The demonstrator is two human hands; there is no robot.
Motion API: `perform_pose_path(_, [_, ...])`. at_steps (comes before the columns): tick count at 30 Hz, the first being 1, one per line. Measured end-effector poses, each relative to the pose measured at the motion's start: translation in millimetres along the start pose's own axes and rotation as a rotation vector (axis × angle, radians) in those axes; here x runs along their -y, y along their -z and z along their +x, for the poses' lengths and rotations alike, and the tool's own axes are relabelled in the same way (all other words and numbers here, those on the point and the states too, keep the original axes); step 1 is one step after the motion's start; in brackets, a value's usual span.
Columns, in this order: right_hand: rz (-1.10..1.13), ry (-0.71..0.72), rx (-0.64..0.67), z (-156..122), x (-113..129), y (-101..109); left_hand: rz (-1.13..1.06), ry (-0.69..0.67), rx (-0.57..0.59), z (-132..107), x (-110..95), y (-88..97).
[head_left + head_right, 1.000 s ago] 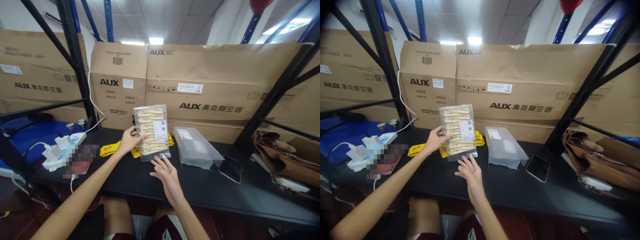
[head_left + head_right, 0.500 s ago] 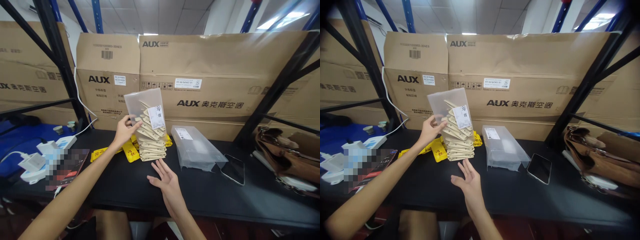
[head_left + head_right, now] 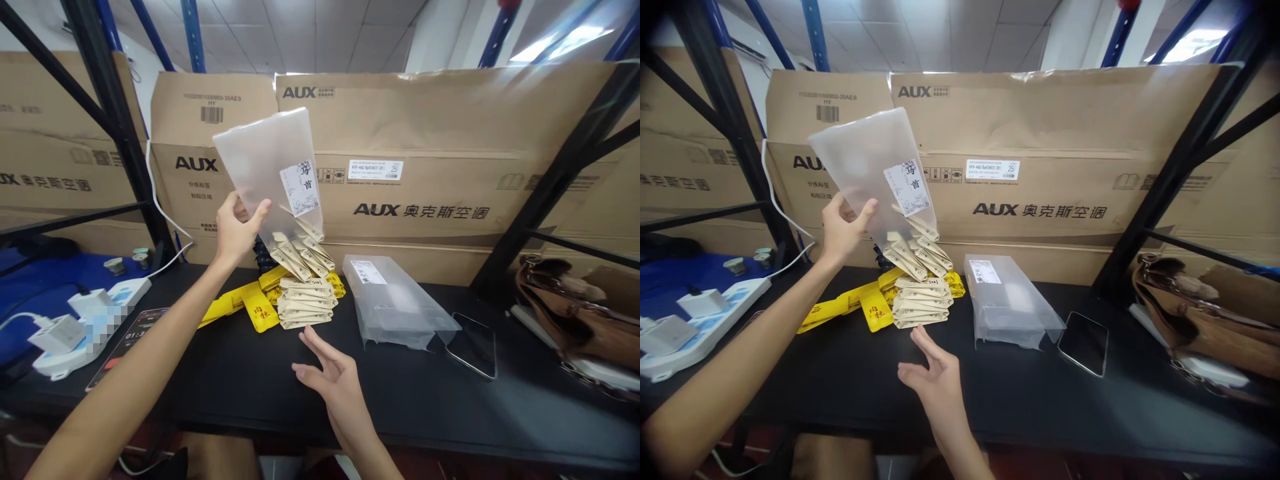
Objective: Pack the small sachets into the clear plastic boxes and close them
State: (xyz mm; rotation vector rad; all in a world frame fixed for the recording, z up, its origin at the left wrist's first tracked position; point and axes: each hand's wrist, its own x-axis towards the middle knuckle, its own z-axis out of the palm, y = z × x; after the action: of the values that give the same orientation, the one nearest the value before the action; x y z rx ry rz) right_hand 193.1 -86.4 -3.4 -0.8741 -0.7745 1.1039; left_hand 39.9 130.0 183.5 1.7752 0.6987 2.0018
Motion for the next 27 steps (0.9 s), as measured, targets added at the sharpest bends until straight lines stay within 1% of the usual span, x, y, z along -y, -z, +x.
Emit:
perform_pose_path(5, [-0.011,0.002,0.038,0.6,-1.2,1.5,-0.022,-0.076,-0.082,9.8,-5.8,2.8])
perform_pose_path(10, [-0.038,0.003,0.062,0.9,-0.5,-0.1,-0.043,-0.099,-0.09,15.1,-10.2,2.3])
perform_pose_path(12, [-0.041,0.003,0.072,2.6,-1.8,0.2,-0.047,-0.107,-0.131,11.4,-15.7,3.5])
perform_pose_path(14, [-0.042,0.007,0.088,4.1,-2.9,0.8,-0.067,-0.072,-0.193,-0.5,-24.0,7.5])
perform_pose_path(15, [-0.043,0.014,0.093,4.0,-2.8,0.9,-0.088,-0.026,-0.219,-10.8,-28.8,10.6])
perform_pose_path(17, [-0.034,0.049,0.092,1.4,-0.9,-0.1,-0.161,0.13,-0.232,-40.9,-38.6,18.5])
perform_pose_path(20, [0.008,0.123,0.111,-9.9,6.3,-6.5,-0.263,0.431,-0.183,-103.6,-49.8,30.2])
perform_pose_path(21, [0.023,0.123,0.121,-15.1,9.6,-9.8,-0.282,0.522,-0.191,-125.4,-52.1,33.1])
perform_pose_path(22, [0.031,0.109,0.124,-20.5,13.3,-13.3,-0.298,0.615,-0.169,-145.6,-53.7,35.3])
perform_pose_path(24, [0.02,0.065,0.083,-30.5,22.2,-19.8,-0.33,0.79,-0.004,-177.2,-55.5,38.3])
perform_pose_path(25, [-0.002,0.052,0.046,-34.7,27.5,-22.1,-0.343,0.835,0.07,-187.3,-56.0,39.5])
perform_pose_path(27, [-0.054,0.059,-0.029,-40.7,40.0,-23.6,-0.341,0.84,0.23,-196.7,-56.3,43.0])
